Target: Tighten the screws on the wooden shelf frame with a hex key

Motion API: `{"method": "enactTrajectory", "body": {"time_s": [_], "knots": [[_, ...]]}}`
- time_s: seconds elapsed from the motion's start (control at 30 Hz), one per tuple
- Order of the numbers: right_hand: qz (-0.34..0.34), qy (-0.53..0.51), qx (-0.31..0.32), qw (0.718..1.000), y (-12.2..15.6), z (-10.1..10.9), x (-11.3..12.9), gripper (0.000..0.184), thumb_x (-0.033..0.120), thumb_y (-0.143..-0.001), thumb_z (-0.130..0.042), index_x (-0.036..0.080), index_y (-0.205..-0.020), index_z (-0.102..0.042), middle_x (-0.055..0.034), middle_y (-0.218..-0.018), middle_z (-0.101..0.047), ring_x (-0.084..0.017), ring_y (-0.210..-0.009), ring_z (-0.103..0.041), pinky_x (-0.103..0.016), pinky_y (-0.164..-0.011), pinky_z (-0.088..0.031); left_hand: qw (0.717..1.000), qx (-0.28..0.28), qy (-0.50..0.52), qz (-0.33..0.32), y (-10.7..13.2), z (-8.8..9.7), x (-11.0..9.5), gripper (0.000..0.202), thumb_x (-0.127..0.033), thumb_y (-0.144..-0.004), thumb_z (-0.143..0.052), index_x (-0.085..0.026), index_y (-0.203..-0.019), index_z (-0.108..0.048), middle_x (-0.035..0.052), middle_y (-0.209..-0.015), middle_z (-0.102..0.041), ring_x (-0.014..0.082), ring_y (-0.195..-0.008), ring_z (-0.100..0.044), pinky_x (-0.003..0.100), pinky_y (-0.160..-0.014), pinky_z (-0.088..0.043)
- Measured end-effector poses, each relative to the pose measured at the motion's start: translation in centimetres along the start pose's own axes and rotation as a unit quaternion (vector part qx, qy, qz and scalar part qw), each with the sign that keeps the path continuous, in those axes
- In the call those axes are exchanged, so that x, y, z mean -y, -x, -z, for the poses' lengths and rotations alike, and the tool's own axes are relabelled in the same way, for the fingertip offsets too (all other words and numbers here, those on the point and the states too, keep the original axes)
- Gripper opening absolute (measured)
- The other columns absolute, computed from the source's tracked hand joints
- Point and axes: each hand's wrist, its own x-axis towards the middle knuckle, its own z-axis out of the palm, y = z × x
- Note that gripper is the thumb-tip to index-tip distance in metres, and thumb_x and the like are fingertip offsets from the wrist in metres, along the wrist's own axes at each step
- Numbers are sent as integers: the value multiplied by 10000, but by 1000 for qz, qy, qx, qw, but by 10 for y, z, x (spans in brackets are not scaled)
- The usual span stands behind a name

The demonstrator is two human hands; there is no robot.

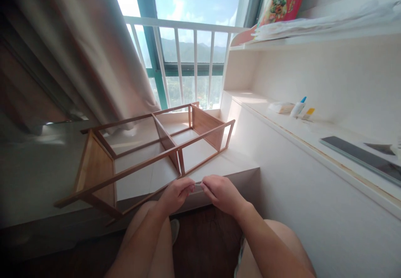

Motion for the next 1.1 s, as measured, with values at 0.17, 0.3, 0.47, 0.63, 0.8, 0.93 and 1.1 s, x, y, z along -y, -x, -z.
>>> {"method": "enactTrajectory", "body": {"time_s": [0.17, 0.3, 0.47, 0.63, 0.8, 0.93, 1.1], "knots": [[37, 44, -12, 998, -10, 15, 5, 294, 301, -1034, -386, 217, -795, -535, -17, -713, -607, -172, -664, -539, -295, -651, -363, 999, 0, -41, 26, -4, 23, -25, 275, -256, -956, -444, -180, -842, -683, 27, -782, -657, 148, -728, -576, 249, -689, -441], [-8, 24, -101, 995, -33, 21, 8, 328, 319, -1047, -366, 220, -767, -505, -16, -682, -601, -166, -622, -523, -291, -616, -333, 993, -24, -93, 71, -18, 70, -55, 410, -448, -905, -595, -231, -1243, -678, -15, -715, -656, 141, -601, -544, 253, -579, -398], [-2, 29, -187, 982, -66, 6, 8, 334, 303, -1047, -388, 225, -730, -460, -22, -691, -585, -165, -643, -512, -298, -647, -340, 939, -164, -293, 78, -53, 128, -72, 313, -396, -949, -536, -276, -1174, -718, 15, -985, -749, 205, -881, -655, 336, -851, -479], [36, 17, -218, 975, -80, -18, -5, 330, 266, -1047, -398, 227, -724, -452, -24, -696, -552, -169, -667, -493, -305, -676, -358, 943, -82, -319, 52, -84, 130, -37, 332, -331, -984, -468, -268, -1186, -723, 14, -1378, -648, 246, -1302, -541, 412, -1126, -387], [48, 13, -222, 974, -88, -31, -10, 292, 233, -1038, -411, 219, -763, -508, -32, -700, -560, -176, -678, -504, -316, -680, -379, 948, -22, -304, 95, -91, 118, -11, 399, -345, -1021, -370, -257, -1176, -727, -16, -1417, -620, 264, -1462, -376, 472, -1217, -295], [37, 3, -216, 976, -91, -35, -9, 238, 208, -1023, -445, 212, -812, -555, -36, -710, -580, -174, -689, -520, -311, -684, -404, 949, -13, -304, 78, -91, 117, -10, 445, -344, -1036, -326, -207, -1143, -736, 6, -1377, -646, 226, -1457, -378, 422, -1269, -225], [57, -6, -243, 968, -89, -35, -7, 203, 153, -1006, -472, 186, -842, -589, -47, -720, -611, -169, -682, -543, -302, -678, -424, 952, 0, -295, 86, -91, 117, -18, 479, -371, -1045, -297, -196, -1175, -724, 19, -1389, -636, 214, -1449, -383, 411, -1280, -220]]}}
